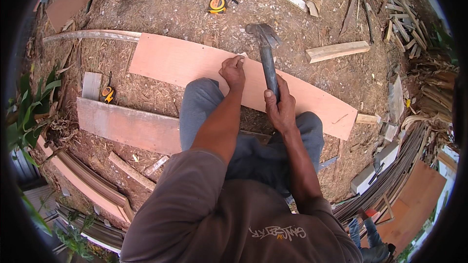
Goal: The person saws a wooden plank, then aligns it with a pink board. They use a hammer to drive nails into the board, securing the plank. Another person assists by holding the board steady.
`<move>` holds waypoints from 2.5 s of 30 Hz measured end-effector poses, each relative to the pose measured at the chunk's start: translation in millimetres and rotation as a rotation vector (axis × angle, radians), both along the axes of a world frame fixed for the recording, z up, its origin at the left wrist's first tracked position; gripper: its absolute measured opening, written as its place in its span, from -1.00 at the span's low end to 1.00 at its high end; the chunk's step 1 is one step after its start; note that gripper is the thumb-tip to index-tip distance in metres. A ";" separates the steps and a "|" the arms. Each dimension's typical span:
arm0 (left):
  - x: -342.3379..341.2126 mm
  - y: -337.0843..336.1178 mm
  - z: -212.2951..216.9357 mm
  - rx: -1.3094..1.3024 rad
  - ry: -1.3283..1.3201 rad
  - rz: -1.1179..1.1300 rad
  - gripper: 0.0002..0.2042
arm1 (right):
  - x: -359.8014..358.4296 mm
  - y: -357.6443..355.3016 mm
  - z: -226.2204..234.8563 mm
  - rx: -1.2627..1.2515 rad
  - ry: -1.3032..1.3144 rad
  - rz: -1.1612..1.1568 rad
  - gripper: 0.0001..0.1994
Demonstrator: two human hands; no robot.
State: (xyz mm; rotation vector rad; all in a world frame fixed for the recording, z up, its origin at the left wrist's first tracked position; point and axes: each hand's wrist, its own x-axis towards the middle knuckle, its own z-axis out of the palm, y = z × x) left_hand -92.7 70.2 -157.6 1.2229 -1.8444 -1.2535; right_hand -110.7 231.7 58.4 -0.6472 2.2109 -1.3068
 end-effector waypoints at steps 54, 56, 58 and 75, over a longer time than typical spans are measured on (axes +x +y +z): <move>31.8 -160.3 40.3 -0.257 -0.940 -0.822 -0.43 | 27.5 -25.2 -71.2 0.689 -0.037 -0.018 -0.59; 31.7 -160.6 42.9 -0.264 -0.955 -0.811 -0.42 | 19.6 -21.4 -57.1 0.420 0.005 -0.082 -0.60; 32.0 -160.7 42.1 -0.262 -0.958 -0.820 -0.43 | 20.0 -17.1 -13.7 0.167 0.008 -0.170 -0.58; 32.7 -160.4 39.7 -0.246 -0.939 -0.813 -0.43 | 27.1 -7.9 8.6 -0.114 -0.126 -0.227 -0.56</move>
